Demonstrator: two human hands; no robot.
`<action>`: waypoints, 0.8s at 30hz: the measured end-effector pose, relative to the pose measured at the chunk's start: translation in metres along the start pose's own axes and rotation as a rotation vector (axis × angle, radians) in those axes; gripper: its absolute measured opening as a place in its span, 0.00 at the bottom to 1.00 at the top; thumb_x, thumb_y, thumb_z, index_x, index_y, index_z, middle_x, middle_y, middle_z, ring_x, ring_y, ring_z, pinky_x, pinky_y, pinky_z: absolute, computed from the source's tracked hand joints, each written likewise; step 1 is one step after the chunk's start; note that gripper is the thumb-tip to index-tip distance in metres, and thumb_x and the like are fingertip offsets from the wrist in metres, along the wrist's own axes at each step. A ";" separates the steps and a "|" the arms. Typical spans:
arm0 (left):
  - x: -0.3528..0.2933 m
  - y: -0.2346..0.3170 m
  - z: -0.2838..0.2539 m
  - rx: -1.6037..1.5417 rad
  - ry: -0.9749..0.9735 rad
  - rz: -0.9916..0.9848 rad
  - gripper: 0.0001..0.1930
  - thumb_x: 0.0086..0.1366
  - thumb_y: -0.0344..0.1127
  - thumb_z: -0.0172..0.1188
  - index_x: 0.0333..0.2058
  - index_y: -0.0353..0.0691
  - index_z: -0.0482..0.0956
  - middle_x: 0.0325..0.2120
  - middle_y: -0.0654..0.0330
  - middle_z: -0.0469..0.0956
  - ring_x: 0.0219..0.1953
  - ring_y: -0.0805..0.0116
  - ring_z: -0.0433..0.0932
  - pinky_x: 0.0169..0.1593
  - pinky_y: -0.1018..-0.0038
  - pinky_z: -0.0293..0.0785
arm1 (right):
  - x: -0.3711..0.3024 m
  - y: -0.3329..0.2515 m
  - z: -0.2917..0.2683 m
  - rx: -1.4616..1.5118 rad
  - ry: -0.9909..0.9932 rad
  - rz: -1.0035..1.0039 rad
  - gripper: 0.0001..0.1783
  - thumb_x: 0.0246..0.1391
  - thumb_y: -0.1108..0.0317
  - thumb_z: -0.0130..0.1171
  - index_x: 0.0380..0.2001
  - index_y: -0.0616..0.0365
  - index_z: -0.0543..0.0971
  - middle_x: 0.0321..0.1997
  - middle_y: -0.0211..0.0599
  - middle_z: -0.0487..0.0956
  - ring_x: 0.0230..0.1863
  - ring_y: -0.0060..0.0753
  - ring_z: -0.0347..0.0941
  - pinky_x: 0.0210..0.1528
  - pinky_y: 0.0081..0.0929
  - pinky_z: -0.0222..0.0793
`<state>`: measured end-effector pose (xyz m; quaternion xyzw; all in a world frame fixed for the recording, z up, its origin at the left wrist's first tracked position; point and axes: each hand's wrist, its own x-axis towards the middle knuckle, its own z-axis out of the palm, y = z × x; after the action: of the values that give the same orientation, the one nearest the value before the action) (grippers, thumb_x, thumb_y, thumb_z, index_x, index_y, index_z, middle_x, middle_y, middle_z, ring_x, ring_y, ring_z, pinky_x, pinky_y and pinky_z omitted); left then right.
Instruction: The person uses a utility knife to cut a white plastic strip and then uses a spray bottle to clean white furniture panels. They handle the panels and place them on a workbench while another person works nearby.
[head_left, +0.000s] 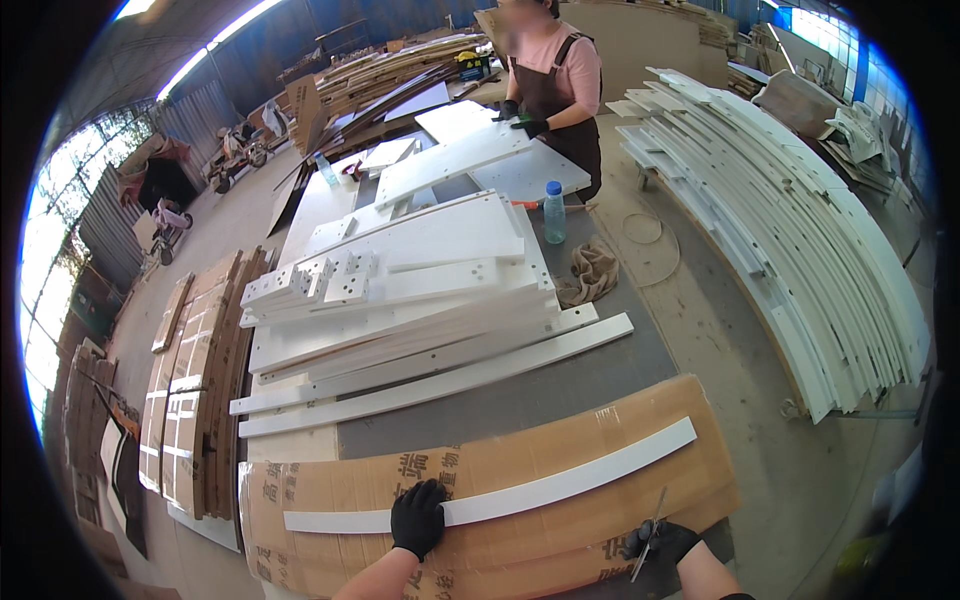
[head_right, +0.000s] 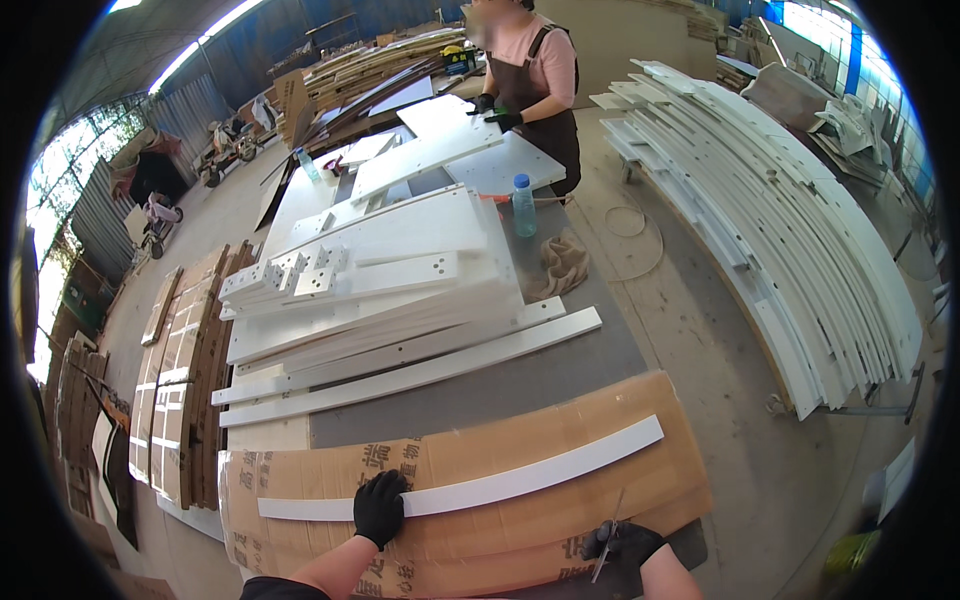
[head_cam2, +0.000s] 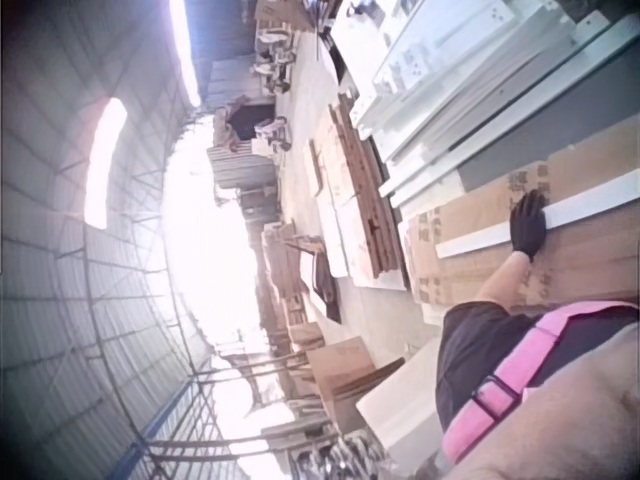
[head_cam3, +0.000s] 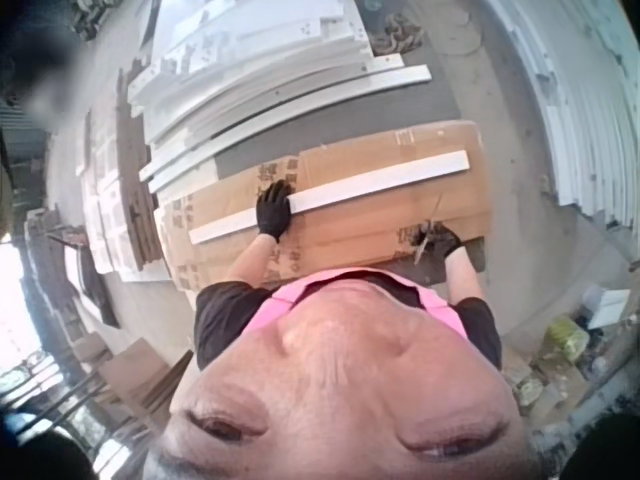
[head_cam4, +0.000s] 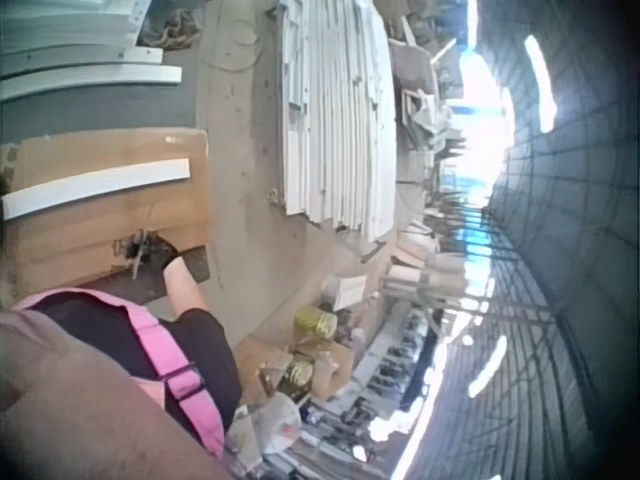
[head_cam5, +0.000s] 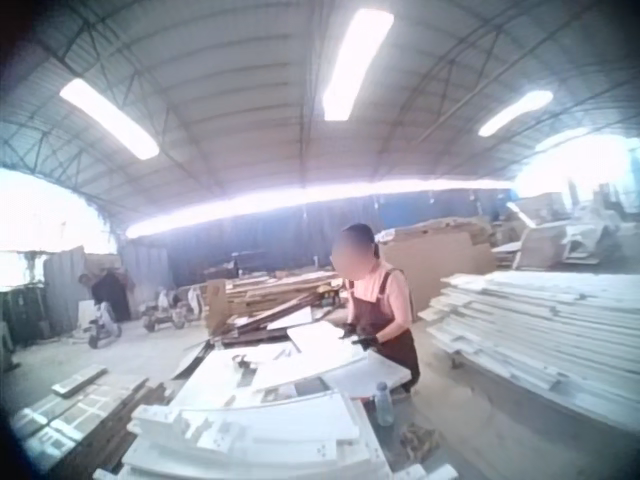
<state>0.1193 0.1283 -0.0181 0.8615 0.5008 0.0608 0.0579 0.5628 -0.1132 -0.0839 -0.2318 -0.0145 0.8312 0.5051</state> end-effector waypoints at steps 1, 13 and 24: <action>0.000 0.000 0.000 -0.008 0.013 0.003 0.18 0.57 0.35 0.57 0.48 0.47 0.77 0.54 0.58 0.74 0.57 0.55 0.71 0.57 0.58 0.67 | 0.001 0.000 -0.001 0.000 -0.042 -0.006 0.13 0.47 0.75 0.64 0.38 0.55 0.78 0.46 0.50 0.79 0.53 0.53 0.74 0.62 0.54 0.65; -0.006 -0.004 0.007 -0.015 0.043 -0.020 0.19 0.61 0.40 0.56 0.52 0.49 0.76 0.57 0.59 0.72 0.59 0.56 0.69 0.58 0.58 0.66 | 0.006 0.002 0.005 -0.109 0.075 -0.121 0.15 0.43 0.73 0.66 0.37 0.54 0.77 0.45 0.48 0.80 0.48 0.54 0.76 0.54 0.53 0.72; -0.027 -0.040 -0.002 -0.211 0.019 0.090 0.30 0.56 0.52 0.63 0.55 0.44 0.72 0.52 0.50 0.73 0.55 0.48 0.71 0.57 0.55 0.66 | -0.003 0.050 0.043 -0.098 0.459 -0.416 0.09 0.51 0.70 0.62 0.37 0.54 0.76 0.26 0.33 0.75 0.29 0.36 0.73 0.36 0.36 0.72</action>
<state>0.0715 0.1246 -0.0235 0.8716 0.4529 0.1239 0.1408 0.5049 -0.1317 -0.0574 -0.4295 0.0129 0.6344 0.6426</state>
